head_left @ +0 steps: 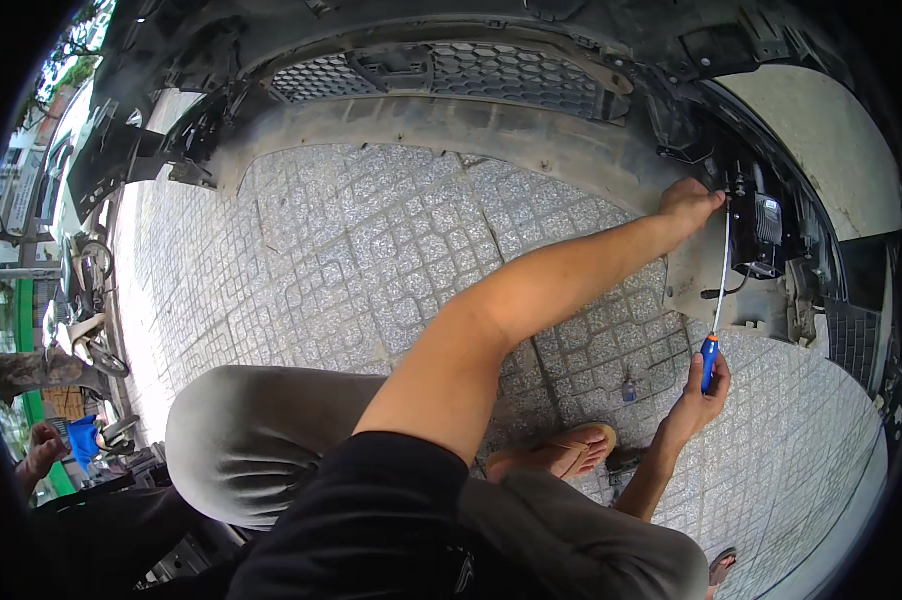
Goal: Replacing or repairing a light component on a removed car bumper using a screwdriver.
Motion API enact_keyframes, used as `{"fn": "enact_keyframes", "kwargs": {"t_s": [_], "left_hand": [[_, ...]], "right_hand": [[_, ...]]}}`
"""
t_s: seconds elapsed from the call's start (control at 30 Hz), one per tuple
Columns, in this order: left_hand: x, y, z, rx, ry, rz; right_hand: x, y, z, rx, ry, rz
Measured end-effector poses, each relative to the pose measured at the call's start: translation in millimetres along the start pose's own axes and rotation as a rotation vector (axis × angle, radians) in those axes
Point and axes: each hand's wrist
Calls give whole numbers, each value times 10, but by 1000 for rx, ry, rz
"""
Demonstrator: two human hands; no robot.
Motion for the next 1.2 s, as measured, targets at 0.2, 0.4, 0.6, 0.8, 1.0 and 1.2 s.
{"fn": "enact_keyframes", "kwargs": {"t_s": [0.2,0.4,0.6,0.8,1.0,1.2], "left_hand": [[1273,444,1926,-1369,-885,-117],[3192,250,4311,-1145,-33,470],[4499,-1296,5760,-145,1156,638],[5180,-2047,6288,-375,1247,836],[4603,-2179,6137,-751,1263,633],[4224,-2002,7120,-750,1245,524]], "right_hand": [[-37,281,145,36,33,4],[-66,304,142,128,71,5],[-114,229,240,258,51,-20],[-130,248,191,206,-4,-19],[-127,291,217,225,11,43],[-161,280,321,262,17,-4]]}}
Point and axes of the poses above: each hand's wrist, its own x-axis away from the middle knuckle, its own z-axis out of the back of the hand, y = z × x
